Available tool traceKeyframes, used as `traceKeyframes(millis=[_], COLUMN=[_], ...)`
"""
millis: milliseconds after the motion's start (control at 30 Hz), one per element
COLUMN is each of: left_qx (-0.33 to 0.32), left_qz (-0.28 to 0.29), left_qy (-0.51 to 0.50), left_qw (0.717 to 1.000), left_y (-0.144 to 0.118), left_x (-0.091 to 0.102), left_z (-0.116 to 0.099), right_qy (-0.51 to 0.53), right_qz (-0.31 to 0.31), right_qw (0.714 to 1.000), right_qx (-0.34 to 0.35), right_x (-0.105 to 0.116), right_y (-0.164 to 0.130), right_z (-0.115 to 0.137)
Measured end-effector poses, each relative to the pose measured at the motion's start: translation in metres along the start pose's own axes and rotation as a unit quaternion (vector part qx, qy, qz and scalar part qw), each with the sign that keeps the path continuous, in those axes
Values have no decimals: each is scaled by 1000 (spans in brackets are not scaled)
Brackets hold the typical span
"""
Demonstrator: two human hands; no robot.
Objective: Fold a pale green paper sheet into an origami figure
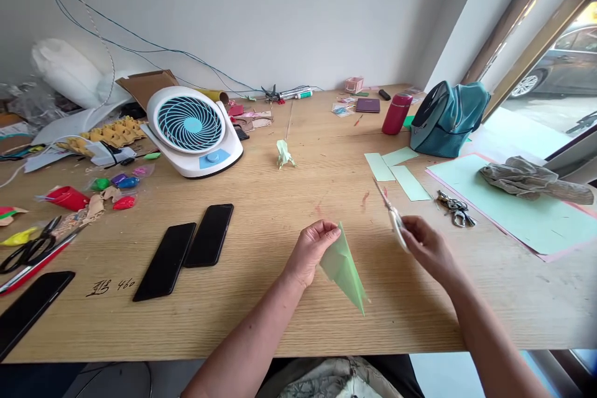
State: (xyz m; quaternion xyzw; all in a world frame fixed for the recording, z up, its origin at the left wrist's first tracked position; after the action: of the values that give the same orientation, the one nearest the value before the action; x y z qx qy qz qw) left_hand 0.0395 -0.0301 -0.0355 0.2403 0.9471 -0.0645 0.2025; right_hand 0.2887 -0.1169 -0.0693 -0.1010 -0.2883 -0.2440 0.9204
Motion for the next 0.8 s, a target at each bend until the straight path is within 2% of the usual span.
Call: traceKeyframes(millis=[67,167,267,333,467,667,800], left_qx=[0,8,2,-2,-27,-77,-60], left_qz=[-2,3,7,15,24,17,6], left_qy=[-3,-7,-20,-17,42,141,140], left_qw=[1000,1000,1000,1000,998,987,988], left_y=[0,-1,-2,-4,-4,-1,-2], left_x=[0,0,-2,-3,-1,4,4], left_z=[0,-3,-7,-10,-11,-8,-7], right_qy=[65,128,160,155,118,77,74], right_qz=[130,245,340,374,392,303,301], right_qw=[989,961,926,913,912,949,949], right_qx=[-5,-29,-46,-45,-20,-35,-54], right_x=[-13,-26,-33,-36,-39,-40,-43], right_y=[-12,-26,-34,-39,-53,-74,-84], right_z=[19,42,51,54,59,66,67])
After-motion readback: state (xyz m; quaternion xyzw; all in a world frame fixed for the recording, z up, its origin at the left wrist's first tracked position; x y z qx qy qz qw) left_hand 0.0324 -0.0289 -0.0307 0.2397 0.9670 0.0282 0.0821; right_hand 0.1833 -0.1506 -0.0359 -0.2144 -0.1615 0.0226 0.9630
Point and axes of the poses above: each hand's wrist, its own y-axis towards the middle knuckle, its own x-axis out of the back of the hand, z = x × y, the point moved 1 cm from there along y, towards the middle knuckle, and after that the axes turned 13 degrees about -x, right-handed, at the moved point
